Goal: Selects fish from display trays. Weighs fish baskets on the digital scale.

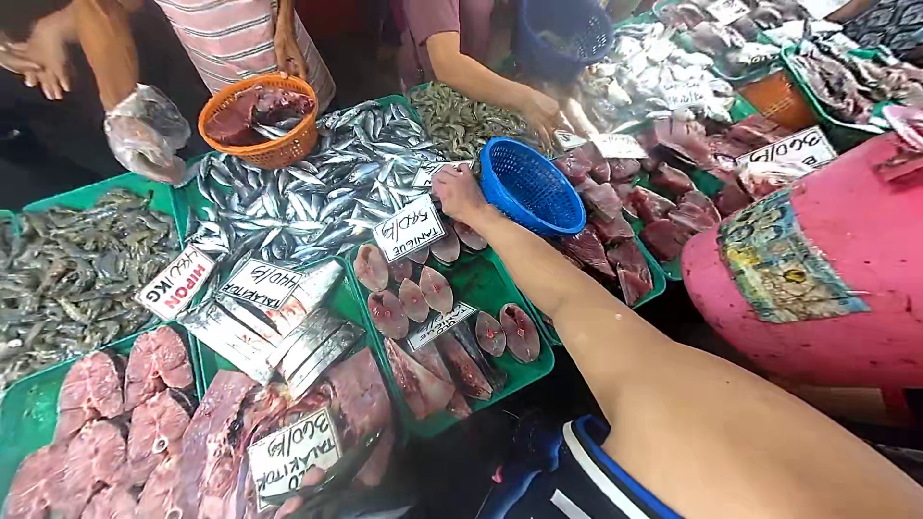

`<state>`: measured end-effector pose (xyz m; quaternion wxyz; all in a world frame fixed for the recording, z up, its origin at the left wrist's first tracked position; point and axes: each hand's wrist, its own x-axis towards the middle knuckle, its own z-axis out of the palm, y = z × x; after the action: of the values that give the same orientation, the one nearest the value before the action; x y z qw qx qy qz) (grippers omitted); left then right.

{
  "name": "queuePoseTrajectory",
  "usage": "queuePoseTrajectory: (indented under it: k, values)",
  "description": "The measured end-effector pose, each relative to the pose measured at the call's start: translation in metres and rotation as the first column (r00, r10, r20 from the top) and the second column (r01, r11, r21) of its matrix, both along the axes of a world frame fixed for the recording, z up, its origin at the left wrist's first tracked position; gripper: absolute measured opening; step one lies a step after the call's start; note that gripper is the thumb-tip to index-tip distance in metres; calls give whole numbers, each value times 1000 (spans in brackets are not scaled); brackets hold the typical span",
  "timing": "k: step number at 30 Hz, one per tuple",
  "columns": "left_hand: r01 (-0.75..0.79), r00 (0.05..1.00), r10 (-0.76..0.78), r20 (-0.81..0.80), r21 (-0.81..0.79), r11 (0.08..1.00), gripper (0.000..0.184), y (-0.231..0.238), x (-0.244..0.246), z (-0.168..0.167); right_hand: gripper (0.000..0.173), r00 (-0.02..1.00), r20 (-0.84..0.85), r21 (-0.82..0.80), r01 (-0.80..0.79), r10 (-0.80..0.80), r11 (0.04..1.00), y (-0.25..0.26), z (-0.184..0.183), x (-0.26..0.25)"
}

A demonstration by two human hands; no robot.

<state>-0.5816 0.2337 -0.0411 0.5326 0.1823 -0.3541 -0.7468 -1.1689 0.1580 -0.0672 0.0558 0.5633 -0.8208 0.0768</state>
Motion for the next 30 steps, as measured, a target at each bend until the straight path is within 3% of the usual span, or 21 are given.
queuePoseTrajectory:
  k: [3,6,8,9,11,12,14,17,20,24,27,30]
  values:
    - [-63,997,64,47,-9,998,40,3,4,2,25,988,-32,-224,137,-148,965,-6,48,28]
    - [-139,983,135,124,19,990,36,4,7,11,26,992,-70,-437,65,-106,897,-24,79,65]
    - [-176,973,166,160,55,983,31,3,10,18,27,997,-79,-428,-52,19,902,-42,64,87]
    - [-153,981,142,135,73,985,32,2,15,19,28,996,-29,-301,-92,87,949,-47,48,99]
    - [-124,990,114,81,130,984,34,5,23,24,46,976,152,4,-160,158,987,-47,20,136]
    - [-111,992,102,71,137,984,34,4,30,24,48,968,168,2,-189,186,982,-41,10,163]
    - [-110,992,103,69,121,987,36,1,48,20,38,950,101,-192,-273,295,943,-17,-2,231]
    - [-112,994,110,22,98,989,37,-5,87,16,28,809,169,-451,-445,563,774,34,1,363]
    - [-123,990,127,-69,57,991,36,-22,141,9,18,548,274,-549,-586,790,597,68,11,491]
    - [-165,966,164,-202,10,986,33,-43,245,6,18,232,381,-445,-803,895,397,64,-3,621]
    - [-280,939,278,-201,20,960,35,-57,350,-4,17,204,458,-295,-883,865,365,32,-12,700]
    - [-497,862,498,-97,30,867,36,-59,452,14,19,196,522,-109,-950,830,294,-8,-3,774]
